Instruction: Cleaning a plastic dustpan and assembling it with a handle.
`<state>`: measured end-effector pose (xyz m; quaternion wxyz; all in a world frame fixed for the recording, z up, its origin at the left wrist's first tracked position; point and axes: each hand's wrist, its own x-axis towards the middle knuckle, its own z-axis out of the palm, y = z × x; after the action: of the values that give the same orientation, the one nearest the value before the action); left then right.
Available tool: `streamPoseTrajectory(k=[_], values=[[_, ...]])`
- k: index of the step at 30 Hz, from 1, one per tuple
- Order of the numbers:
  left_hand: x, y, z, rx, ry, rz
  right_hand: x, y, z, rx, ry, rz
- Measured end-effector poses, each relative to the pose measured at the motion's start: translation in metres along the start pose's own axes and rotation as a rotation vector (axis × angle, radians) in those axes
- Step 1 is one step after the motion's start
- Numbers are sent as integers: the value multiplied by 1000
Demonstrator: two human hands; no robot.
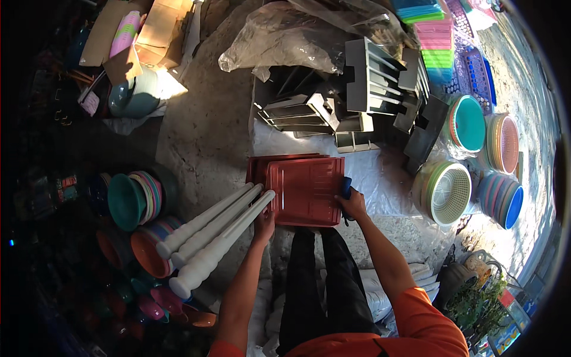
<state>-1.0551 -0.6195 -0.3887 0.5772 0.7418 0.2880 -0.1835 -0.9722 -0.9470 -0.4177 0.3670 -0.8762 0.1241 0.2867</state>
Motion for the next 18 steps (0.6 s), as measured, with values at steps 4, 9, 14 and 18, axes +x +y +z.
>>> streamPoseTrajectory(k=[4, 9, 14, 18], values=[[12, -9, 10, -88, -25, -9, 19, 0, 13, -126, 9, 29], [15, -36, 6, 137, 103, 172, 20, -25, 26, -218, 63, 161], [13, -32, 21, -101, 194, 123, 18, -28, 32, -368, 156, 200], [17, -35, 16, 72, 299, 86, 17, -32, 42, -358, 214, 182]])
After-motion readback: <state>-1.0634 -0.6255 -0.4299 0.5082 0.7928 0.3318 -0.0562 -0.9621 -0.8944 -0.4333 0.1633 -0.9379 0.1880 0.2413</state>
